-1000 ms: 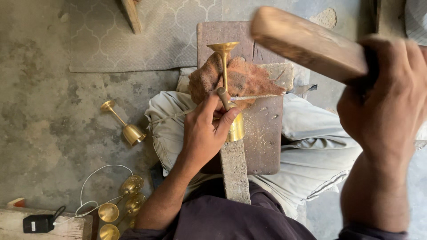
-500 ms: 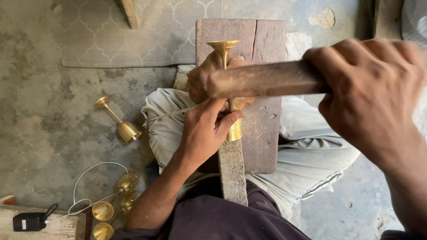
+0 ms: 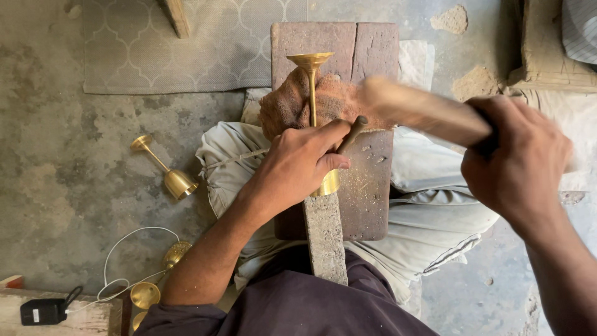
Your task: The person sits on the floor and shapes a brass goblet clamped with rope to a stone block, holding a steel punch against the brass cup and striking it repeatedly with a wooden mallet, repositioning the punch around the rim. Finished brass goblets lie on the floor nearby.
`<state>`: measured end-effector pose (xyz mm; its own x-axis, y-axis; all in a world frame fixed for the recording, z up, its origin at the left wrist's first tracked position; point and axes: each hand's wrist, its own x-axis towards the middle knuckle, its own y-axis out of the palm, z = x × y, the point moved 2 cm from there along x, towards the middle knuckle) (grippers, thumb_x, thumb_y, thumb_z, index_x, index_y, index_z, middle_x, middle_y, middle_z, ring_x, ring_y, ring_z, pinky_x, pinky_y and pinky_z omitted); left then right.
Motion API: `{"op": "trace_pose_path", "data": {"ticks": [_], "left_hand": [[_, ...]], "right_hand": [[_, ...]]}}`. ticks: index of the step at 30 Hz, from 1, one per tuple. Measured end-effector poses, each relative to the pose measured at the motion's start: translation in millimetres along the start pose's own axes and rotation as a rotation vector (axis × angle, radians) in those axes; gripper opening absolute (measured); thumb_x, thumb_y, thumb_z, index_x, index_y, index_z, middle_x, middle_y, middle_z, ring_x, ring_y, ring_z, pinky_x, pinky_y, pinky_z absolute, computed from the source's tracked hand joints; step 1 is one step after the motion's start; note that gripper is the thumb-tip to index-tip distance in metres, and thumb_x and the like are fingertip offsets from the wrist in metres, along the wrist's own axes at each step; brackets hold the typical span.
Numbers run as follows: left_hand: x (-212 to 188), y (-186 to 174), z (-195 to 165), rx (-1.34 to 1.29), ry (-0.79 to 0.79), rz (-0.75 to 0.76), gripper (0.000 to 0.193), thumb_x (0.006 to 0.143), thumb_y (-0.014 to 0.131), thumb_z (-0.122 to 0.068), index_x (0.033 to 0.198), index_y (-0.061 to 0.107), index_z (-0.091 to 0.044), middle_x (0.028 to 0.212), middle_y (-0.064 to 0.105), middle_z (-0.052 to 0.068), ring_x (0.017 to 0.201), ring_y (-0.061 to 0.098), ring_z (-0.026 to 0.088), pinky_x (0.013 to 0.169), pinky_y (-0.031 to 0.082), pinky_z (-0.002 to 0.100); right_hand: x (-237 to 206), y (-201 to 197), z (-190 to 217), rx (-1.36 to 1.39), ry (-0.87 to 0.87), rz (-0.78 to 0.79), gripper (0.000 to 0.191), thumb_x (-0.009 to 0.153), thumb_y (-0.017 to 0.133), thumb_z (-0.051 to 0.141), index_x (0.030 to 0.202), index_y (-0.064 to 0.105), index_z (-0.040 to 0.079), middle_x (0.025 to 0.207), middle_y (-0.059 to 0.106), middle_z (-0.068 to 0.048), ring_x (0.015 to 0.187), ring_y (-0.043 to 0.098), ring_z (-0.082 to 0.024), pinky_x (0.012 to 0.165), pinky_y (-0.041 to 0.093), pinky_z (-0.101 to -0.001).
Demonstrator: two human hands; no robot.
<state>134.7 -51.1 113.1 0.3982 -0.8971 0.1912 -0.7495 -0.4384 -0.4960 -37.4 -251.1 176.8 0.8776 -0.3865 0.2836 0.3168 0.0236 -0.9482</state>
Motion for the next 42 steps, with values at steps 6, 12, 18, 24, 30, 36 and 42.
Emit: {"op": "trace_pose_path", "data": {"ticks": [6, 12, 18, 24, 30, 36, 42], "left_hand": [[6.2, 4.1, 3.7, 0.015, 0.041, 0.06, 0.024, 0.098, 0.075, -0.019, 0.115, 0.061, -0.008, 0.091, 0.073, 0.009, 0.078, 0.074, 0.016, 0.059, 0.061, 0.032], [6.0, -10.4, 13.8, -0.069, -0.133, 0.108, 0.036, 0.089, 0.08, -0.024, 0.115, 0.06, -0.007, 0.084, 0.075, 0.008, 0.072, 0.077, 0.016, 0.057, 0.055, 0.038], [8.1, -7.4, 10.1, 0.036, -0.077, 0.131, 0.042, 0.088, 0.079, -0.024, 0.122, 0.06, -0.008, 0.084, 0.072, 0.008, 0.072, 0.074, 0.02, 0.062, 0.055, 0.04], [4.9, -8.3, 9.2, 0.009, -0.001, 0.087, 0.041, 0.088, 0.08, -0.021, 0.119, 0.059, -0.006, 0.088, 0.071, 0.008, 0.077, 0.073, 0.022, 0.066, 0.055, 0.04], [-3.4, -8.3, 9.1, 0.022, 0.032, -0.008, 0.037, 0.088, 0.083, -0.021, 0.109, 0.058, -0.003, 0.084, 0.069, 0.009, 0.077, 0.072, 0.024, 0.065, 0.053, 0.04], [-14.9, -4.1, 11.1, -0.039, -0.014, -0.069, 0.033, 0.092, 0.082, -0.018, 0.108, 0.057, -0.003, 0.087, 0.07, 0.009, 0.076, 0.075, 0.02, 0.063, 0.056, 0.036], [-15.7, -0.5, 13.9, -0.02, -0.023, -0.107, 0.036, 0.093, 0.081, -0.017, 0.112, 0.054, -0.001, 0.087, 0.07, 0.012, 0.076, 0.075, 0.023, 0.06, 0.055, 0.037]], "right_hand": [[-15.9, 1.5, -4.7, -0.148, -0.104, -0.061, 0.041, 0.067, 0.067, -0.011, 0.106, 0.068, 0.0, 0.084, 0.071, -0.019, 0.078, 0.072, -0.036, 0.073, 0.055, -0.0474], [-21.2, -0.3, -23.4, 0.174, 0.258, 0.062, 0.04, 0.086, 0.075, 0.001, 0.124, 0.062, -0.007, 0.092, 0.069, -0.021, 0.082, 0.071, -0.03, 0.077, 0.055, -0.0391], [-11.1, -1.4, -17.1, 0.348, 0.248, 0.044, 0.04, 0.08, 0.076, 0.0, 0.115, 0.059, -0.006, 0.103, 0.07, -0.019, 0.088, 0.069, -0.028, 0.075, 0.055, -0.0387], [3.3, -1.5, -2.3, -0.375, -0.113, 0.076, 0.034, 0.081, 0.08, -0.005, 0.112, 0.071, 0.005, 0.085, 0.074, -0.01, 0.074, 0.068, -0.021, 0.069, 0.056, -0.0379], [8.5, -6.8, 1.1, -0.378, -0.084, 0.163, 0.028, 0.091, 0.078, 0.003, 0.118, 0.073, 0.008, 0.088, 0.074, -0.011, 0.074, 0.068, -0.025, 0.073, 0.052, -0.0398], [13.0, -24.7, 12.9, -0.243, -0.155, 0.076, 0.041, 0.078, 0.076, 0.001, 0.118, 0.068, 0.006, 0.1, 0.072, -0.012, 0.088, 0.071, -0.026, 0.087, 0.057, -0.039], [20.6, -30.8, 16.4, 0.26, 0.133, 0.071, 0.039, 0.088, 0.073, 0.005, 0.123, 0.057, -0.002, 0.098, 0.066, -0.016, 0.079, 0.067, -0.026, 0.071, 0.054, -0.0376]]}}
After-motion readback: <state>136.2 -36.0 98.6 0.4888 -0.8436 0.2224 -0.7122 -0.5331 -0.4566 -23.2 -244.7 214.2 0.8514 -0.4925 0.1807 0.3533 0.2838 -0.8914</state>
